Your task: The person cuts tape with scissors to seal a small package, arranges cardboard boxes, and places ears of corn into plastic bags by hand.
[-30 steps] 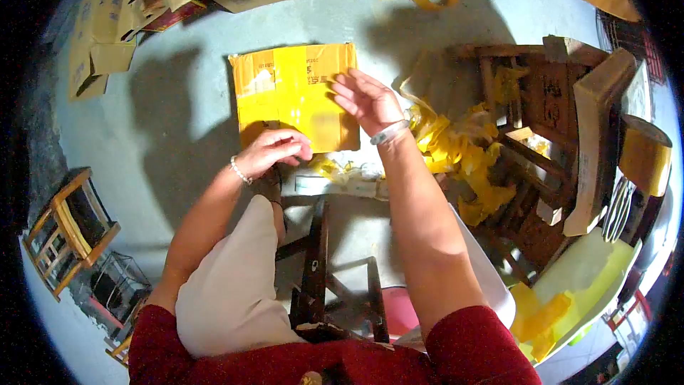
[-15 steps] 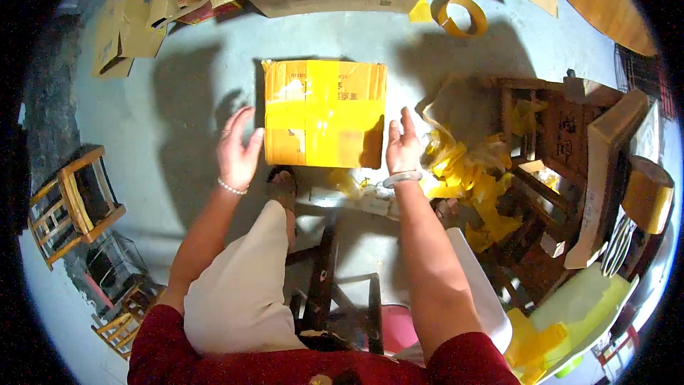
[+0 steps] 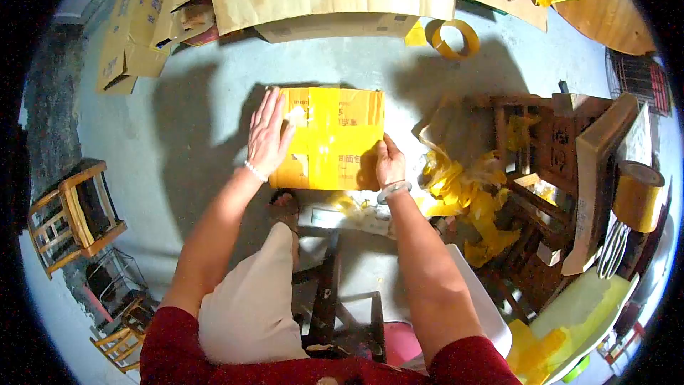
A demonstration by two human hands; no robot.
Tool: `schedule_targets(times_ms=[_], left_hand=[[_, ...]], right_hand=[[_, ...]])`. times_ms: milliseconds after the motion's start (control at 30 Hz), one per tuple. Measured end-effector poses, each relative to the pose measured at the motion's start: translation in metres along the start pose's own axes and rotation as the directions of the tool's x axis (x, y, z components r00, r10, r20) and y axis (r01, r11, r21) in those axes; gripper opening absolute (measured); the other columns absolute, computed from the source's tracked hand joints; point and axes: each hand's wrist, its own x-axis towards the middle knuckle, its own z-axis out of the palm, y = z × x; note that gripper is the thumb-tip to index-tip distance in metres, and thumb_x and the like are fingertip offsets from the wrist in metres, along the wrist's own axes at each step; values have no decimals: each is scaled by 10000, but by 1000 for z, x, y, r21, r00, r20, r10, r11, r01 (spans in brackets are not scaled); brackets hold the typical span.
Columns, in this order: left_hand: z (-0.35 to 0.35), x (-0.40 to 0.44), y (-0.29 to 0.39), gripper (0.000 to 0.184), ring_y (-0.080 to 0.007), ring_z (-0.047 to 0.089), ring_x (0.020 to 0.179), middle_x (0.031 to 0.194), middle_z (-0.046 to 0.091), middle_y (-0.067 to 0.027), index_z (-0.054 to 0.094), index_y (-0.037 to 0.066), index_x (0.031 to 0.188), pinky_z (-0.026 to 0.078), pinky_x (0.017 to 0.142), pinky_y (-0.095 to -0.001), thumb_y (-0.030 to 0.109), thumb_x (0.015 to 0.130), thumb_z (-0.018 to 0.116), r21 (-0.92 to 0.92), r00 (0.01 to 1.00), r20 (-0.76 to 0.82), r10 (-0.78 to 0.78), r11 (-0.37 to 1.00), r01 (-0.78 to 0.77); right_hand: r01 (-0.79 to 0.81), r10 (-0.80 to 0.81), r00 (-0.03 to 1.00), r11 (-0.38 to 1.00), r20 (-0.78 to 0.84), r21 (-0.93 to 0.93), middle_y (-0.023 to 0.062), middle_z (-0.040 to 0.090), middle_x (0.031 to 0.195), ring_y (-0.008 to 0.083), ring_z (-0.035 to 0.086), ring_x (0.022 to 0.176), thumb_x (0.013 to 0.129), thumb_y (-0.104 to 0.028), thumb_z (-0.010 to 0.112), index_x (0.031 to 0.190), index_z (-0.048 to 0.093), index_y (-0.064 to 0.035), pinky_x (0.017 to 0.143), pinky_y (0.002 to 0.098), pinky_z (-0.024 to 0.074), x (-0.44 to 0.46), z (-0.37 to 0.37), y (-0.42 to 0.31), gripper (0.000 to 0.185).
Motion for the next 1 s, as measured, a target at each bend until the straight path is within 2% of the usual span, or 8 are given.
schedule_targets(times_ms=[167, 333, 600, 733, 833, 867, 967, 1000], left_hand=[[23, 33, -40, 388, -317, 471, 1146, 1233, 503, -185, 489, 6, 1208, 358, 985, -378, 171, 858, 512, -159, 989, 76, -127, 978, 138], [43, 36, -73, 270, -282, 592, 967, 1067, 603, -185, 587, 90, 1130, 454, 846, -333, 126, 871, 518, -492, 917, 257, -304, 776, 395], [72, 28, -71, 297, -119, 559, 923, 1058, 613, -26, 547, 62, 1189, 434, 844, -243, 46, 901, 478, -836, 877, 228, -423, 376, 399], [64, 30, -66, 246, -145, 581, 897, 1000, 637, -52, 583, 71, 1117, 449, 821, -266, 64, 895, 478, -784, 873, 227, -431, 452, 426], [39, 38, -51, 222, -201, 601, 850, 944, 647, -97, 602, 100, 1076, 460, 782, -300, 106, 880, 498, -460, 885, 203, -419, 757, 464], [50, 38, -64, 197, -237, 599, 863, 896, 646, -128, 621, 123, 1030, 454, 782, -330, 149, 868, 513, -344, 951, 74, -300, 887, 307], [70, 37, -83, 250, -230, 588, 920, 972, 638, -134, 582, 122, 1107, 438, 843, -342, 145, 862, 535, -652, 853, 333, -401, 556, 516], [70, 33, -83, 280, -229, 577, 957, 1018, 622, -139, 558, 114, 1136, 429, 866, -346, 142, 858, 545, -703, 869, 239, -433, 540, 463]], right_hand=[[-72, 63, 996, 983, 60, 166, 123, 622, 1062, 165, 564, 972, 928, -156, 452, 1223, 494, 24, 868, 283, 427, 5, 4, 9, 348], [-79, 81, 994, 996, 77, -34, 197, 574, 1148, 257, 550, 1067, 908, -150, 479, 1253, 470, -2, 918, 299, 402, 2, -2, -6, 376], [375, -419, 908, 813, 0, -445, 201, 463, 1278, 353, 448, 1173, 859, -130, 507, 1271, 425, -38, 991, 370, 357, 55, -8, -53, 430], [381, -281, 921, 797, 269, -469, 199, 531, 1182, 360, 496, 1104, 839, -198, 532, 1151, 539, -46, 938, 382, 400, 89, -5, -65, 348], [344, -131, 921, 714, 366, -610, 191, 555, 1131, 365, 516, 1062, 816, -243, 553, 1110, 573, -81, 908, 396, 420, 94, -3, -83, 336], [330, -95, 923, 692, 372, -642, 191, 554, 1133, 367, 516, 1061, 814, -240, 554, 1110, 574, -84, 907, 397, 420, 98, -2, -82, 336], [281, -72, 933, 760, 354, -587, 169, 525, 1205, 351, 495, 1109, 800, -188, 565, 1164, 546, -90, 940, 378, 403, 106, -1, -74, 377], [277, -136, 940, 839, 313, -468, 156, 519, 1224, 342, 491, 1121, 804, -166, 567, 1190, 529, -95, 944, 375, 401, 107, -2, -51, 394]])
